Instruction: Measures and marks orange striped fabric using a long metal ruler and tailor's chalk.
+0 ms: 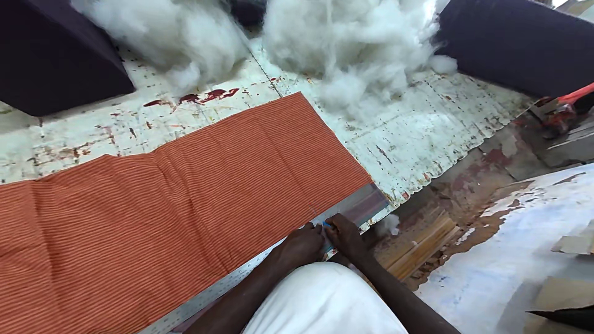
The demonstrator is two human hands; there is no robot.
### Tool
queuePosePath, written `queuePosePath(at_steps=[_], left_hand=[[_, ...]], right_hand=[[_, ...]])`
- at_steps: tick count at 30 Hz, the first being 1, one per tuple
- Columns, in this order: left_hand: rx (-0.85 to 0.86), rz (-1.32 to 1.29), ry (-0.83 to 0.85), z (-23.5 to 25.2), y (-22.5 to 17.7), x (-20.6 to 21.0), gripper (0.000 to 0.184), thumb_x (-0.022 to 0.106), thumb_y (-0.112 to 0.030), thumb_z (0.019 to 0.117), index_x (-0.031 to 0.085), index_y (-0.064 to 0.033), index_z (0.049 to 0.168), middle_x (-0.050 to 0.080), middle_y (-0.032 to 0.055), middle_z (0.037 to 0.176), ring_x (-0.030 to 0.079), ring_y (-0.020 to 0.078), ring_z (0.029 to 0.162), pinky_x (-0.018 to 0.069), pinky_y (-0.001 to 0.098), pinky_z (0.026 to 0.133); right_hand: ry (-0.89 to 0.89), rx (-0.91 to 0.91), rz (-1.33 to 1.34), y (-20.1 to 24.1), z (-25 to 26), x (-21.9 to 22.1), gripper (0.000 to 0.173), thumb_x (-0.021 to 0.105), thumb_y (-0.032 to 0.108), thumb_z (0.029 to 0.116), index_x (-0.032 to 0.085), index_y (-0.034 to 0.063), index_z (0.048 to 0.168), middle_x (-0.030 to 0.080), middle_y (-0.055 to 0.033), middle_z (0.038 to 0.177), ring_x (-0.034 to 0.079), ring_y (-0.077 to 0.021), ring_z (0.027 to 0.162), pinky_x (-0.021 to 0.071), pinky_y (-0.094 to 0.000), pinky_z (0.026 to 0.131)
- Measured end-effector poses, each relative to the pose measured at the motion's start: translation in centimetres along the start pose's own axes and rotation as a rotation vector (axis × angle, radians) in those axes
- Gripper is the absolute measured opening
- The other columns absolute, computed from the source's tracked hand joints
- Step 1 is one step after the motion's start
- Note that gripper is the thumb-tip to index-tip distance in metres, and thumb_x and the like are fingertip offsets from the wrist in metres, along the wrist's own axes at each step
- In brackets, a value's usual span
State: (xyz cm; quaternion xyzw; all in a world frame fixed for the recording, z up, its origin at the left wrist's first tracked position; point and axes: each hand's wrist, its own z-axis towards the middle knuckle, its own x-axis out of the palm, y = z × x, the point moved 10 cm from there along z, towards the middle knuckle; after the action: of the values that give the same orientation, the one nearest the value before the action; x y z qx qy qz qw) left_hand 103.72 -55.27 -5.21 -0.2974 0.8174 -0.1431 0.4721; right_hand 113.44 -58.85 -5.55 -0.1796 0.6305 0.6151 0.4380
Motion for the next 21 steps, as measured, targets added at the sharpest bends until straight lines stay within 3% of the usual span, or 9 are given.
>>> queuePosePath(at_steps=[5, 9, 11, 15, 18, 21], left_hand=[[-0.001, 0.004, -0.001, 0.1, 0.3, 0.1, 0.043, 0.058, -0.047, 0.1003, 0.071, -0.0088, 0.115, 0.053, 0.0072, 0.149, 0.051, 0.0323, 0.135, 0.0525, 0.0516, 0.099], [-0.015, -0.012, -0.017, 0.0, 0.4, -0.2, 0.039, 0.057, -0.044, 0.1018, 0.072, -0.0100, 0.113, 0.057, 0.0069, 0.145, 0.053, 0.0313, 0.132, 0.0526, 0.0523, 0.098], [0.018, -0.019, -0.058, -0.2, 0.6, -0.4, 0.036, 0.056, -0.043, 0.1029, 0.073, -0.0121, 0.111, 0.060, 0.0050, 0.141, 0.057, 0.0285, 0.128, 0.0529, 0.0519, 0.097], [0.118, -0.137, -0.288, -2.3, 2.0, -0.9, 0.035, 0.056, -0.036, 0.1041, 0.071, -0.0110, 0.123, 0.058, 0.0061, 0.147, 0.053, 0.0244, 0.137, 0.0450, 0.0486, 0.110], [-0.043, -0.148, -0.576, -5.7, 4.9, -1.2, 0.030, 0.065, -0.028, 0.0986, 0.070, -0.0126, 0.123, 0.064, 0.0092, 0.132, 0.059, 0.0270, 0.126, 0.0493, 0.0481, 0.106], [-0.278, -0.117, -0.593, -8.9, 8.0, -0.3, 0.042, 0.074, -0.034, 0.0913, 0.067, -0.0157, 0.129, 0.064, 0.0118, 0.122, 0.061, 0.0317, 0.115, 0.0518, 0.0521, 0.097]], right_hand=[[0.077, -0.070, -0.114, 1.5, 0.0, -0.1, 0.011, 0.069, 0.015, 0.0908, 0.072, 0.0057, 0.097, 0.066, -0.0085, 0.088, 0.068, -0.0214, 0.076, 0.0609, -0.0394, 0.068], [0.579, 0.187, -0.210, 1.0, 0.3, -0.3, 0.012, 0.068, 0.018, 0.0915, 0.074, 0.0086, 0.097, 0.071, -0.0118, 0.094, 0.069, -0.0301, 0.092, 0.0558, -0.0524, 0.080], [0.491, 0.229, -0.146, 0.2, 0.1, -1.9, 0.014, 0.067, 0.017, 0.0926, 0.074, 0.0086, 0.101, 0.071, -0.0109, 0.097, 0.069, -0.0289, 0.092, 0.0569, -0.0519, 0.081], [0.084, 0.243, 0.057, -2.4, -1.7, -5.2, 0.023, 0.070, 0.018, 0.0962, 0.074, 0.0068, 0.116, 0.070, -0.0084, 0.098, 0.068, -0.0204, 0.080, 0.0596, -0.0427, 0.076], [-0.101, 0.226, 0.119, -3.8, -3.4, -6.3, 0.024, 0.068, 0.021, 0.0971, 0.075, 0.0086, 0.116, 0.068, -0.0049, 0.093, 0.066, -0.0157, 0.077, 0.0597, -0.0376, 0.072], [-0.163, 0.191, 0.172, -3.4, -3.7, -6.5, 0.016, 0.069, 0.016, 0.0958, 0.074, 0.0083, 0.109, 0.070, -0.0039, 0.099, 0.068, -0.0136, 0.084, 0.0615, -0.0352, 0.076]])
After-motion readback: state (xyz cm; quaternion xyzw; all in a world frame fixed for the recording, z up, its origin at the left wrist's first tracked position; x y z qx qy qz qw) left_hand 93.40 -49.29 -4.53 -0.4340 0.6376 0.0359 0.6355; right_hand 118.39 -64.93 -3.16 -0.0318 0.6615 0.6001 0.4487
